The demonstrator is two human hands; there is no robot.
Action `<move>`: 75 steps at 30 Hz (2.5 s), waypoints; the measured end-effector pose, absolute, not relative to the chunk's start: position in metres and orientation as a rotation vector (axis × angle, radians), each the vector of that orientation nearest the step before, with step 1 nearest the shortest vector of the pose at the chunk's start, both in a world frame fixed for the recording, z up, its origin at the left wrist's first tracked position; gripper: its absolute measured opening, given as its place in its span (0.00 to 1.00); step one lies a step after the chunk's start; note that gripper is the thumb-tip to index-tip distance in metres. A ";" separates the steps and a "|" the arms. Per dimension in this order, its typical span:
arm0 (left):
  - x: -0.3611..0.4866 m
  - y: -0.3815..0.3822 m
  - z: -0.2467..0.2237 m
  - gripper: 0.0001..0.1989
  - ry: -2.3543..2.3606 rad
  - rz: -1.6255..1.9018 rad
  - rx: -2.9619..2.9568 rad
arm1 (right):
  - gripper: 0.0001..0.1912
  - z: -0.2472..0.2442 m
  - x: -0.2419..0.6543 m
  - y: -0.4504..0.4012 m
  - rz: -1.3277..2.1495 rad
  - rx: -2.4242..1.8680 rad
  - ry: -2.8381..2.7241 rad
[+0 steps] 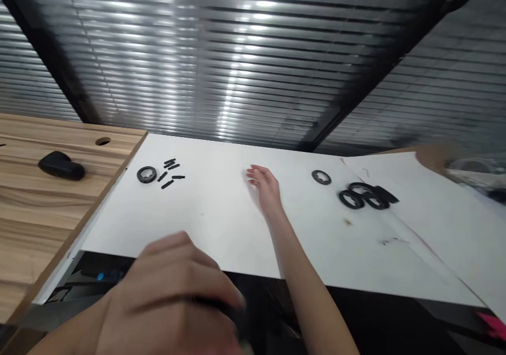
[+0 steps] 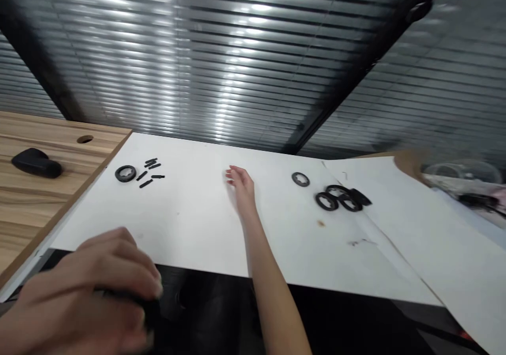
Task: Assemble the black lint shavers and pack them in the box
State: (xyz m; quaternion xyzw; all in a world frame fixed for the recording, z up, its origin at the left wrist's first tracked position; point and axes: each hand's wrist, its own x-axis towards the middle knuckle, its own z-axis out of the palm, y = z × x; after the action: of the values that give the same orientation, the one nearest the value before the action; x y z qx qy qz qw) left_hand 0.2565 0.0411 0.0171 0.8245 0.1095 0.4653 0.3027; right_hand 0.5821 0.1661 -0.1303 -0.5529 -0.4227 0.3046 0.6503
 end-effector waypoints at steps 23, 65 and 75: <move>0.249 0.126 -0.158 0.27 1.028 0.761 2.750 | 0.24 -0.095 0.560 0.141 0.611 -1.602 -1.184; 0.195 0.246 -0.019 0.11 0.906 1.233 0.609 | 0.24 -0.110 0.568 0.161 0.553 -1.447 -1.309; 0.385 0.207 -0.077 0.05 0.742 0.753 0.524 | 0.14 -0.116 0.568 0.144 0.543 -1.471 -1.258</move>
State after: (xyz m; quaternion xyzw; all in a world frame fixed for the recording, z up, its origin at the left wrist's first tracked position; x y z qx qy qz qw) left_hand 0.3847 0.2067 -0.0775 0.2469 0.3500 0.3552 0.8309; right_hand 0.5680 0.1438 -0.1165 -0.6179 -0.5282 0.2280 0.5359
